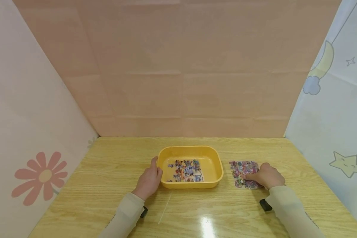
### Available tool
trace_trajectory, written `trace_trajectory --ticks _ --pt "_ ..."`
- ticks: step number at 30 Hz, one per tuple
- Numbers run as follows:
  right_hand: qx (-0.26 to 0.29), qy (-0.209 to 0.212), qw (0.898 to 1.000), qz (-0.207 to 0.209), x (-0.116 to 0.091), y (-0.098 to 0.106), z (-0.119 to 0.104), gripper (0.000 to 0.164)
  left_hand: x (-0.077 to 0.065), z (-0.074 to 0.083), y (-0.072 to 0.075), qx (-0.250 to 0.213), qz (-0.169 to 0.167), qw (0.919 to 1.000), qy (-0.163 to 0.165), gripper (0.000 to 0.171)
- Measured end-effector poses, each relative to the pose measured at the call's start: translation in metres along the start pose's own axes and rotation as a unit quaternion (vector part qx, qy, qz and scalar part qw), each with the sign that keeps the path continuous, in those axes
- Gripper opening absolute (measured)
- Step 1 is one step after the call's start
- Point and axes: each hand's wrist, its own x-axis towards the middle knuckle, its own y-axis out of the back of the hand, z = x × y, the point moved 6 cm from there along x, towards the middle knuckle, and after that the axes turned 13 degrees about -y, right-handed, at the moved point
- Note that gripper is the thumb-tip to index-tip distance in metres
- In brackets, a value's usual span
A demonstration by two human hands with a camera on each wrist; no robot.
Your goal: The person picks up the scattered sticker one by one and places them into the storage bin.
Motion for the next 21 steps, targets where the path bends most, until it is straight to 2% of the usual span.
trace_trajectory --ticks 7,21 --pt "0.037 0.011 0.999 -0.017 0.0015 -0.0043 0.0012 0.056 -0.0008 0.0018 0.001 -0.005 -0.006 0.9999 0.009 0.052" --pt "0.041 0.033 0.998 -0.017 0.0027 -0.002 0.0025 0.047 -0.0012 0.0049 0.0032 -0.002 -0.004 1.0 -0.001 0.051"
